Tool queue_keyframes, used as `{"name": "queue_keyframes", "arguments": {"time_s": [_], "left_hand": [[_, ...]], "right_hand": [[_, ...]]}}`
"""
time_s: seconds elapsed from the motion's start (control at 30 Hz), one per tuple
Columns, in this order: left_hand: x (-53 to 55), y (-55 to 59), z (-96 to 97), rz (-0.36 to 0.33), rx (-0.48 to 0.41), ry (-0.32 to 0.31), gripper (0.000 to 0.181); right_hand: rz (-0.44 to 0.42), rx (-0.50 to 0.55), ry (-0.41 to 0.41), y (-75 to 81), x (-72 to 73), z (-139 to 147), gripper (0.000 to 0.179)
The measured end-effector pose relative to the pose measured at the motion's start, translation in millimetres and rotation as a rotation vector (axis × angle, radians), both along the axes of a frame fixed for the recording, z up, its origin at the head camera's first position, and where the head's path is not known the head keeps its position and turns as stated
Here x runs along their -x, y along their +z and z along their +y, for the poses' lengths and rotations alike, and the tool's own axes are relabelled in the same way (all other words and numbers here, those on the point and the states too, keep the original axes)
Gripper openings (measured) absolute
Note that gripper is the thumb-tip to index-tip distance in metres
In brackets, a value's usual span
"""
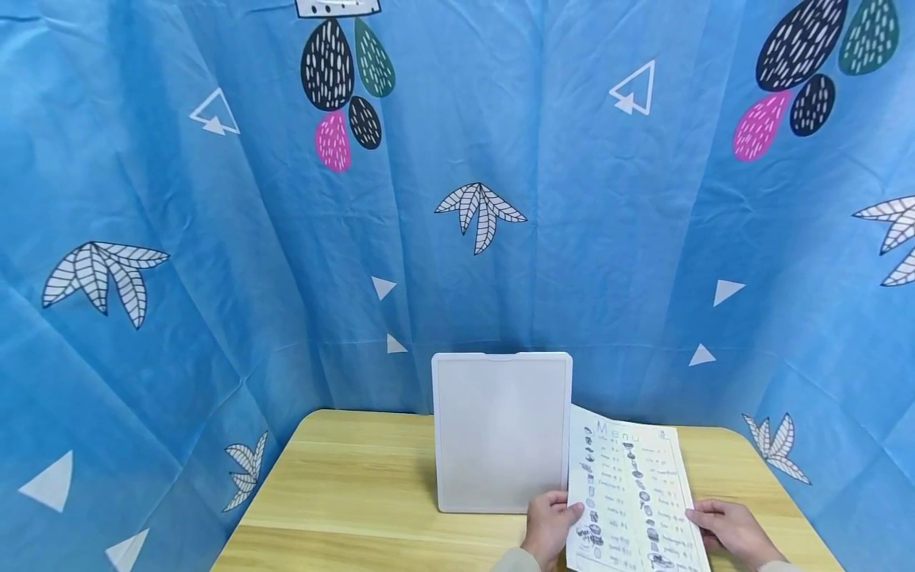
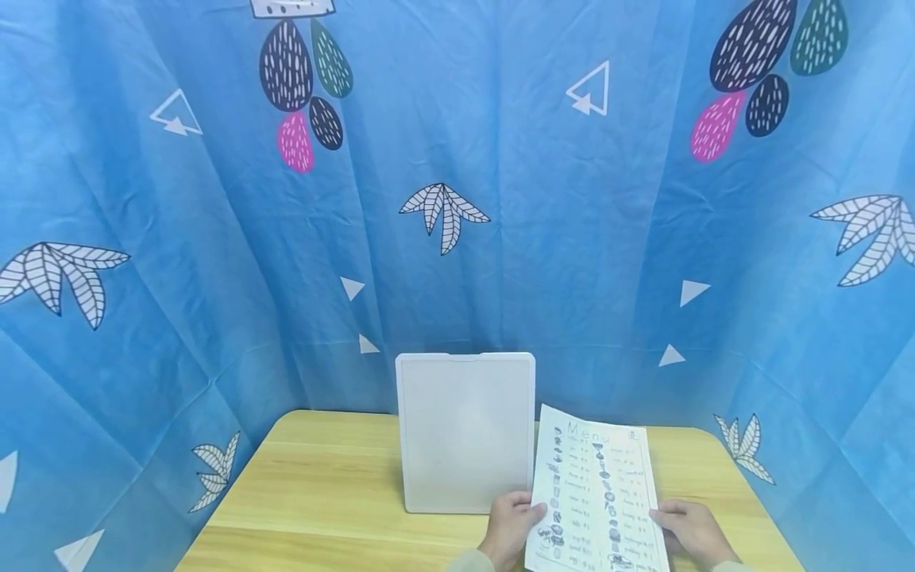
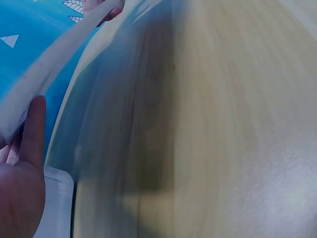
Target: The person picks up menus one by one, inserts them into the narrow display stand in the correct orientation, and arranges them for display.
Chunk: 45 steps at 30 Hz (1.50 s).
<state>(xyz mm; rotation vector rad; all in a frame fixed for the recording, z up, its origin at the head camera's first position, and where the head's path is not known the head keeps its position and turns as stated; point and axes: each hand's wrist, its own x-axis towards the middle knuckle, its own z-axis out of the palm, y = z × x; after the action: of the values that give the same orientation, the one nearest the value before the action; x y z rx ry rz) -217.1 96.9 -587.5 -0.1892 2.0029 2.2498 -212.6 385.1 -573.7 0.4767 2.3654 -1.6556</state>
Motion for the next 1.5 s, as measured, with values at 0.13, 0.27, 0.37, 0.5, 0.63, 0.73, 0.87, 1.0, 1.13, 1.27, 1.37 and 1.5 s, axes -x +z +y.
{"name": "queue_keyframes", "arguments": {"time_s": [0.13, 0.27, 0.37, 0.5, 0.63, 0.73, 0.87, 1.0, 1.13, 1.27, 1.37, 1.5], "left_hand": [[3.1, 4.6, -2.9, 0.052, 0.102, 0.044, 0.005], [8.7, 13.2, -5.7, 0.083, 0.142, 0.072, 0.005], [13.6, 21.2, -7.9, 0.092, 0.164, 0.074, 0.005], [18.7, 31.3, -11.2, 0.120, 0.164, 0.062, 0.005], [22.8, 41.8, -15.0, 0.152, 0.156, 0.036, 0.005], [25.1, 51.5, -17.7, 0.155, 0.171, 0.014, 0.005], [28.5, 65.0, -23.4, 0.185, 0.201, -0.019, 0.004], [33.4, 76.6, -28.0, 0.229, 0.227, -0.041, 0.004], [37.1, 90.2, -31.3, 0.235, 0.231, -0.064, 0.003], [40.1, 103.4, -35.9, 0.248, 0.222, -0.078, 0.004], [42.2, 111.1, -39.5, 0.263, 0.221, -0.084, 0.005], [44.9, 119.3, -44.0, 0.268, 0.226, -0.096, 0.007]], "right_hand": [[0.017, 0.016, -0.006, 5.8, 0.6, 2.0, 0.027], [0.044, 0.052, -0.007, 12.3, 1.4, 3.5, 0.032], [0.058, 0.091, -0.008, 16.7, 1.7, 5.1, 0.034], [0.073, 0.154, -0.022, 20.9, 1.4, 8.0, 0.030], [0.105, 0.206, -0.011, 26.8, 0.2, 9.4, 0.027], [0.128, 0.217, -0.001, 32.6, 0.0, 9.2, 0.025], [0.147, 0.179, 0.012, 42.4, 2.9, 10.5, 0.030], [0.190, 0.158, 0.012, 52.8, 5.3, 10.7, 0.025], [0.252, 0.152, 0.026, 61.2, 5.7, 8.4, 0.022], [0.300, 0.160, 0.042, 70.9, 6.2, 4.7, 0.019], [0.334, 0.202, 0.032, 78.5, 7.5, 2.0, 0.013], [0.377, 0.178, 0.038, 87.3, 10.1, -0.6, 0.011]]}}
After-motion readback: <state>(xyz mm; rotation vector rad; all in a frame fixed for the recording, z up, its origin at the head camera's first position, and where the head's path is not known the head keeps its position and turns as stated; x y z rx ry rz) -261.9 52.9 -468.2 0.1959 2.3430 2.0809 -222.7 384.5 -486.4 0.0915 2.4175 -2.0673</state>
